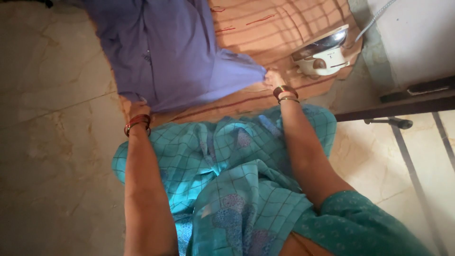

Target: The person irons a purple long-sleeved shirt laid on a mat on the floor. They use a handheld iron to smooth the front, sleeves, and back, adjusting the shirt between passes.

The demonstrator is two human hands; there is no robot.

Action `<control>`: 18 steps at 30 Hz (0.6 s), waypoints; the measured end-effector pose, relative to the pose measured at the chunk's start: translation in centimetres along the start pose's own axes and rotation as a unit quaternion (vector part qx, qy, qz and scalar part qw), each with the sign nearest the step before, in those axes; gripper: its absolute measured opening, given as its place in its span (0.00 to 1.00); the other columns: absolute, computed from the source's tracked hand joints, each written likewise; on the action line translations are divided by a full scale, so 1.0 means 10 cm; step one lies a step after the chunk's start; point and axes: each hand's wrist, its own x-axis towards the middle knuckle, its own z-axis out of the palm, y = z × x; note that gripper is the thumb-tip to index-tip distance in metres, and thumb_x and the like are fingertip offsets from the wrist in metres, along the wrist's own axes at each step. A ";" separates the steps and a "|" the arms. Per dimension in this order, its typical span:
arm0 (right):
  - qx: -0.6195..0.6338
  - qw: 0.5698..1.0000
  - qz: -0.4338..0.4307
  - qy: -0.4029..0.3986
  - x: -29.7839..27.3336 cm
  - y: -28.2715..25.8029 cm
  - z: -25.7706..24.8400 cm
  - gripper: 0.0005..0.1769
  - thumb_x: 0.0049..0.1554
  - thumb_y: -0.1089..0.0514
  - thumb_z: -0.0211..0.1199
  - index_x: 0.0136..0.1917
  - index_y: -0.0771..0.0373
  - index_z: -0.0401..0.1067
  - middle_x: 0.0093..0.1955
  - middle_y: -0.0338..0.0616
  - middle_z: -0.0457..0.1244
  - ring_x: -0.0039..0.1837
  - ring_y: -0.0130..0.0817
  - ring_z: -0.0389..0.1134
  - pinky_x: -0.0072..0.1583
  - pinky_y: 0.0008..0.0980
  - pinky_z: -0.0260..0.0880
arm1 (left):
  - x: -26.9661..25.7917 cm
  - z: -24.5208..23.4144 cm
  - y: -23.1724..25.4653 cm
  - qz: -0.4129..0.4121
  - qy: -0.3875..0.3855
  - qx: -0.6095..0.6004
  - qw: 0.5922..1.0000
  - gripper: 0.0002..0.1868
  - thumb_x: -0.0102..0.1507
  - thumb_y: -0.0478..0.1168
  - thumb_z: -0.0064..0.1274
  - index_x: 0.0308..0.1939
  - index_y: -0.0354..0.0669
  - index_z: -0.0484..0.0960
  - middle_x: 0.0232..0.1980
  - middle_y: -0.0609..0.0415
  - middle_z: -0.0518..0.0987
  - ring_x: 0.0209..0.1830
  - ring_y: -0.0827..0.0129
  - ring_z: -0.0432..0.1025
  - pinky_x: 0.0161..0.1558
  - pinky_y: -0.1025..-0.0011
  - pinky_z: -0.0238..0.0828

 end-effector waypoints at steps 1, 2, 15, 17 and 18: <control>-0.242 0.970 -0.022 0.027 -0.01 0.02 0.01 0.18 0.60 0.49 0.60 0.58 0.62 0.74 0.56 0.53 0.69 0.57 0.48 0.70 0.60 0.49 0.74 | -0.02 -0.02 -0.01 0.002 -0.001 0.016 1.000 0.29 0.61 0.43 0.50 0.66 0.38 0.72 0.64 0.40 0.77 0.58 0.46 0.78 0.61 0.57 0.74; -0.469 0.880 -0.043 0.052 -0.01 0.05 0.02 0.18 0.62 0.48 0.57 0.56 0.64 0.76 0.56 0.58 0.69 0.57 0.52 0.71 0.58 0.51 0.73 | -0.06 -0.02 -0.02 -0.003 -0.010 0.041 0.999 0.28 0.61 0.43 0.50 0.64 0.38 0.73 0.64 0.40 0.77 0.58 0.46 0.78 0.61 0.56 0.74; -0.486 0.832 -0.240 0.116 0.19 0.17 0.09 0.15 0.61 0.51 0.61 0.49 0.67 0.77 0.47 0.60 0.69 0.50 0.54 0.73 0.52 0.46 0.72 | -0.07 0.00 0.09 0.143 0.011 0.200 0.969 0.22 0.65 0.51 0.51 0.52 0.39 0.86 0.54 0.36 0.82 0.57 0.42 0.77 0.59 0.52 0.72; -0.477 0.814 -0.312 0.113 0.29 0.14 0.17 0.15 0.60 0.52 0.61 0.49 0.67 0.77 0.47 0.59 0.70 0.50 0.54 0.73 0.52 0.44 0.72 | 0.06 0.11 0.05 0.229 0.015 0.118 0.966 0.21 0.64 0.50 0.52 0.53 0.40 0.86 0.53 0.37 0.83 0.56 0.43 0.77 0.60 0.54 0.73; -0.471 0.803 -0.349 0.109 0.33 0.12 0.22 0.15 0.60 0.52 0.61 0.48 0.68 0.76 0.47 0.59 0.70 0.50 0.54 0.73 0.52 0.44 0.72 | 0.13 0.16 0.04 0.233 0.027 0.095 0.967 0.21 0.63 0.49 0.53 0.52 0.40 0.85 0.52 0.36 0.83 0.55 0.43 0.77 0.58 0.54 0.73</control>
